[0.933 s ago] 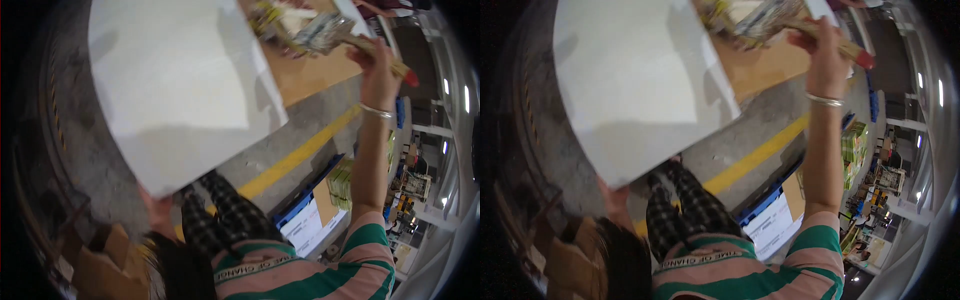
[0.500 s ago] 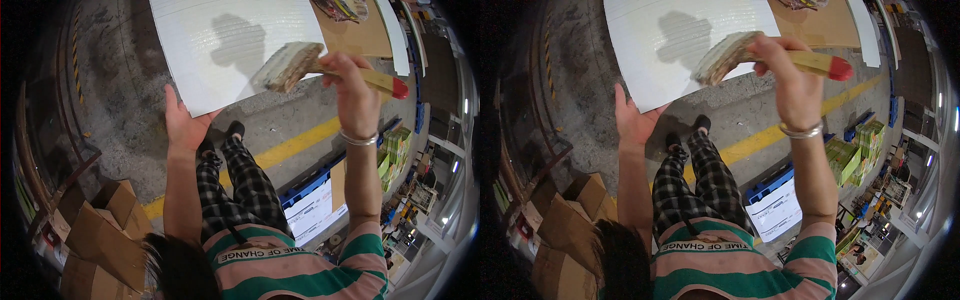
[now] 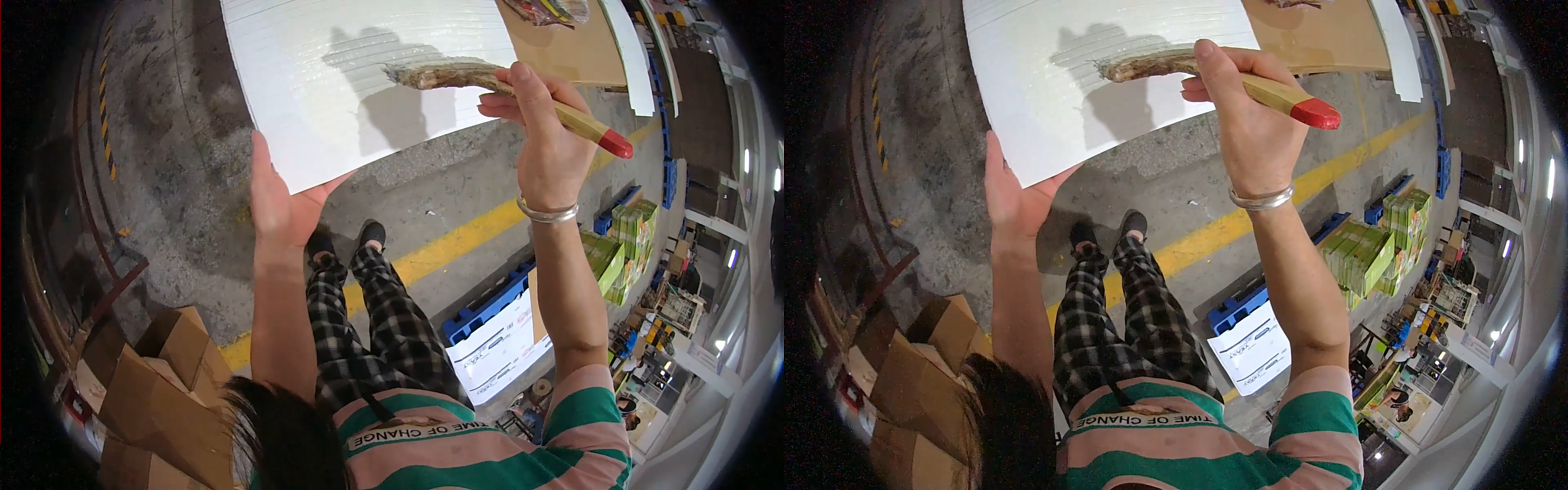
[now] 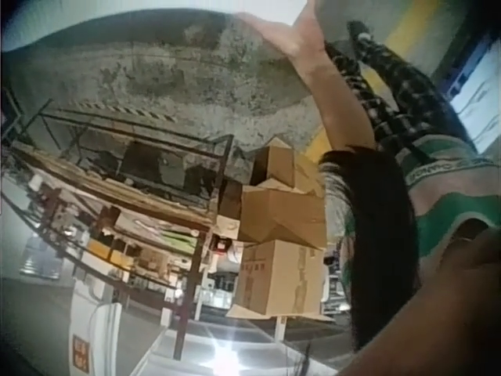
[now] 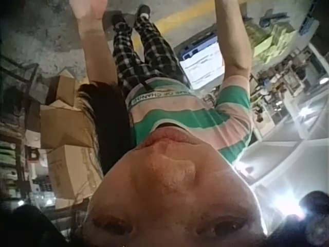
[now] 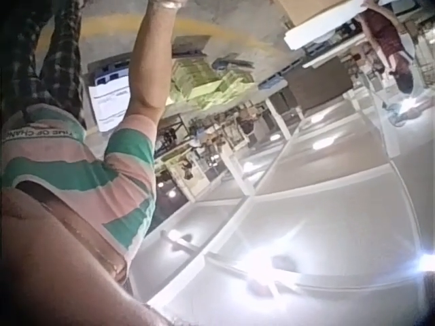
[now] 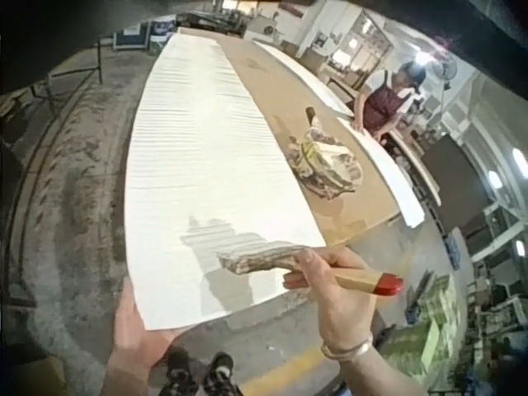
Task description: Using a large brush to apply a clear liquid adhesive or coating onto large white panels.
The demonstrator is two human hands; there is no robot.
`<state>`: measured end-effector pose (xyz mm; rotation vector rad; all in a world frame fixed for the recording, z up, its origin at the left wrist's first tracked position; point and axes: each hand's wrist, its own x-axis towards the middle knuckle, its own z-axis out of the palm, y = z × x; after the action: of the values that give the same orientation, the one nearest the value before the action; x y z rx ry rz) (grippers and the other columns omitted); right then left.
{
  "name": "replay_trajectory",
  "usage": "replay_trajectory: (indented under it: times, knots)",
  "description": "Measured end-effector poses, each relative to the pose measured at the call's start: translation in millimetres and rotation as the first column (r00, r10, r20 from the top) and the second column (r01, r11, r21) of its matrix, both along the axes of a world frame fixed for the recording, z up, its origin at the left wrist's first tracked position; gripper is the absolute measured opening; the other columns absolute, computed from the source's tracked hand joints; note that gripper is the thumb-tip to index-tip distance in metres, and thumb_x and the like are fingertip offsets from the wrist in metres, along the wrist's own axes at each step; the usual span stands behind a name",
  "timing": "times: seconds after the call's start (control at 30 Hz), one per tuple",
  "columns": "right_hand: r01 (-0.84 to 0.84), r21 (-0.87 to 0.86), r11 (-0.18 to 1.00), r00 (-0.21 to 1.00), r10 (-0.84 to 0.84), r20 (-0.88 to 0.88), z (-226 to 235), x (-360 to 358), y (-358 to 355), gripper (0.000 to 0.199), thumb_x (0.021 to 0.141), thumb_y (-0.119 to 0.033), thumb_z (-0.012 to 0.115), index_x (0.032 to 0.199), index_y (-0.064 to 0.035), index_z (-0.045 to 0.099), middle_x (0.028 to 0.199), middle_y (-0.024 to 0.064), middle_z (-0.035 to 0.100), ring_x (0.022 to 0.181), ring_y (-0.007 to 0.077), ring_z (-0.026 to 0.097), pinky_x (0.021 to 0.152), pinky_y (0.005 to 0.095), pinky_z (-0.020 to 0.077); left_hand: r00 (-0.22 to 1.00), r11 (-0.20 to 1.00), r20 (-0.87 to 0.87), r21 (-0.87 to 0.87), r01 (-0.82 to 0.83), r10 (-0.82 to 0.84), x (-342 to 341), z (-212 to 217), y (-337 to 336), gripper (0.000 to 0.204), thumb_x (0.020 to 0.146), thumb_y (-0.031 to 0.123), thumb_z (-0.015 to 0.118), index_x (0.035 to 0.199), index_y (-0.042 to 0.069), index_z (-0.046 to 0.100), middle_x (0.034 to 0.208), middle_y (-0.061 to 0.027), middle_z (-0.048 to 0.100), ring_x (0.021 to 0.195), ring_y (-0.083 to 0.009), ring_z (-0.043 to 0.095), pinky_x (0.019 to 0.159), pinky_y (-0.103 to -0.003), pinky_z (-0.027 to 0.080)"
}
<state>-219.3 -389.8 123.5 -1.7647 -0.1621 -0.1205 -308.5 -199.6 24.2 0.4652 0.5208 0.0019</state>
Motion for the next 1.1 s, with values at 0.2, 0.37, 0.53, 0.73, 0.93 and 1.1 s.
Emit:
replay_trajectory:
  times: [0.2, 0.37, 0.53, 0.73, 0.93, 1.1]
  knots:
    - [-0.003, -0.077, 0.997, 1.0, 0.002, -0.018, -3, -7, 10, 0.019, 0.082, -0.015, 0.068, 0.084, 0.0041, 0.063, 0.074, 0.0095, 0.065, 0.064, 0.0136, 0.064, 0.059, 0.0219, 0.0507, 0.999, 1.0, -0.039, 0.027, -0.005, 0.006, 3, 3, -2, 0.063, 0.097, 0.049, 0.021, 0.139, 0.002, 0.024, 0.135, -0.0193, 0.04, 0.122, -0.0361, 0.044, 0.097, -0.053, 0.041]
    - [-0.156, -0.389, 0.908, 0.982, 0.185, 0.037, -14, -50, -12, 0.012, 0.082, -0.01, 0.067, 0.083, 0.0018, 0.064, 0.077, 0.0066, 0.065, 0.067, 0.0115, 0.06, 0.061, 0.0234, 0.0478, 1.0, 1.0, -0.023, -0.012, -0.002, 0.001, 0, 1, 2, 0.065, 0.096, 0.05, 0.021, 0.139, 0.001, 0.023, 0.135, -0.0193, 0.039, 0.122, -0.0372, 0.044, 0.097, -0.055, 0.04]
    - [-0.056, -0.21, 0.976, 0.996, 0.041, -0.074, 9, -22, 4, 0.013, 0.084, -0.009, 0.063, 0.085, 0.0035, 0.064, 0.077, 0.0088, 0.065, 0.065, 0.0138, 0.062, 0.06, 0.0237, 0.0495, 0.998, 1.0, -0.055, -0.029, 0.002, -0.004, 3, 3, -1, 0.065, 0.096, 0.049, 0.021, 0.139, 0.001, 0.022, 0.136, -0.019, 0.039, 0.123, -0.0375, 0.043, 0.097, -0.056, 0.039]
    - [-0.15, -0.333, 0.931, 0.989, 0.141, -0.051, -19, -41, -7, 0.007, 0.077, -0.006, 0.067, 0.08, 0.0, 0.065, 0.077, 0.0054, 0.065, 0.07, 0.0106, 0.059, 0.063, 0.0249, 0.0477, 0.999, 0.999, -0.029, -0.035, -0.017, 0.016, 1, 0, 3, 0.063, 0.096, 0.05, 0.024, 0.139, 0.003, 0.026, 0.135, -0.0173, 0.04, 0.121, -0.0349, 0.045, 0.096, -0.054, 0.041]
    - [-0.035, -0.337, 0.941, 0.996, 0.005, -0.088, 2, -20, 4, 0.006, 0.076, -0.006, 0.068, 0.075, -0.0003, 0.064, 0.071, 0.0057, 0.063, 0.063, 0.0096, 0.057, 0.058, 0.0232, 0.046, 0.999, 0.999, -0.036, -0.048, -0.018, 0.016, 4, 0, -5, 0.061, 0.097, 0.048, 0.024, 0.137, 0.003, 0.029, 0.133, -0.0178, 0.043, 0.12, -0.035, 0.046, 0.096, -0.053, 0.041]
    - [-0.231, -0.376, 0.897, 0.972, 0.201, -0.119, 2, -41, 0, 0.008, 0.076, -0.006, 0.067, 0.072, 0.0001, 0.063, 0.068, 0.0052, 0.063, 0.062, 0.0095, 0.057, 0.057, 0.0227, 0.0453, 0.997, 0.996, -0.059, -0.065, -0.054, 0.05, 0, 0, 2, 0.059, 0.096, 0.048, 0.024, 0.136, 0.004, 0.032, 0.131, -0.0161, 0.045, 0.118, -0.0341, 0.048, 0.095, -0.051, 0.043]
